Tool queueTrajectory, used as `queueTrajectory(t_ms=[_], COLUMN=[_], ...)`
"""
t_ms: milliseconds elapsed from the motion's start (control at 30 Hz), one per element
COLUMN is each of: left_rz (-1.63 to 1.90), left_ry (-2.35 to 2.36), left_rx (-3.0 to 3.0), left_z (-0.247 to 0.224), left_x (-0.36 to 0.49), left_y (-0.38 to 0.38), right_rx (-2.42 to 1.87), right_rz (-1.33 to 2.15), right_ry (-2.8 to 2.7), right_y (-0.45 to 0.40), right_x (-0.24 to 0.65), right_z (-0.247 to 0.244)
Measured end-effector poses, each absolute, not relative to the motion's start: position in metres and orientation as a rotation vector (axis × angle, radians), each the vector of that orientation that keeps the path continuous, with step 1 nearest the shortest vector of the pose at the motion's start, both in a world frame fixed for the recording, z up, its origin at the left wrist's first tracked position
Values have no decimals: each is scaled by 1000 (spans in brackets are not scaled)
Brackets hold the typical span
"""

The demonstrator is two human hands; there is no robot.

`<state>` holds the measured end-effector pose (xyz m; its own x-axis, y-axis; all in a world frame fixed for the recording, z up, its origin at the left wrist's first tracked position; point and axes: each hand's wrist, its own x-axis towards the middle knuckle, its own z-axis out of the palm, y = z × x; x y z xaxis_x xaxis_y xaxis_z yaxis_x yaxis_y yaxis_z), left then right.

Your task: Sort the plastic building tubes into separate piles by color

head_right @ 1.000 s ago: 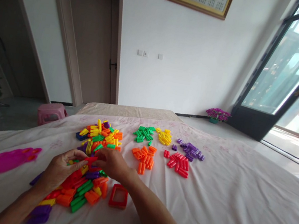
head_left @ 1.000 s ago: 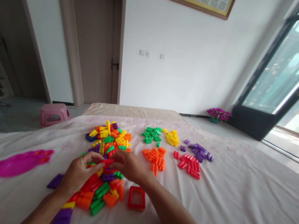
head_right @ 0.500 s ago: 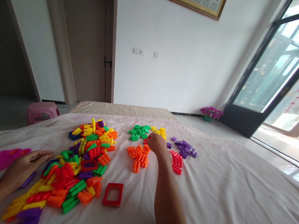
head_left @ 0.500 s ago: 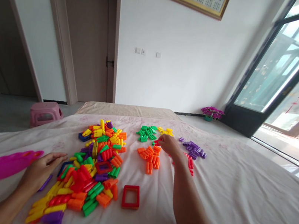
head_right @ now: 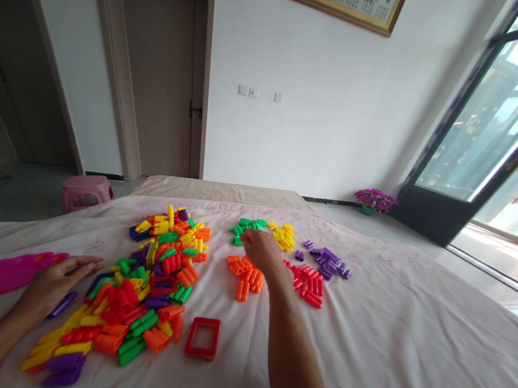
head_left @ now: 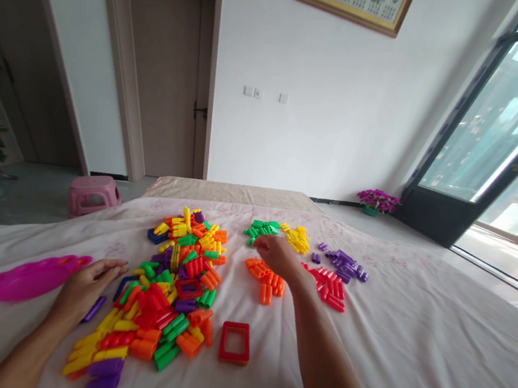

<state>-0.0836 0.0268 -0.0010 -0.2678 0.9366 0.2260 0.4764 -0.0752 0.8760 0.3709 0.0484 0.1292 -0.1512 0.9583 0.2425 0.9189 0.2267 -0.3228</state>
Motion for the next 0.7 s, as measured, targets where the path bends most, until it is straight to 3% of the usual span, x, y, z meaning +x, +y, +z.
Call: queueTrajectory(t_ms=[267,700], left_rz=[1270,1309], left_ry=[1711,1655], left_rx=[1462,1440], left_z=[2,4], left_x=[-82,-78], left_y=[24,22], right_rx=[-1197,-1285], right_rz=[335,205], right_ry=[-2401,-2353], right_y=[33,35], right_x=[269,245], right_z=[70,52])
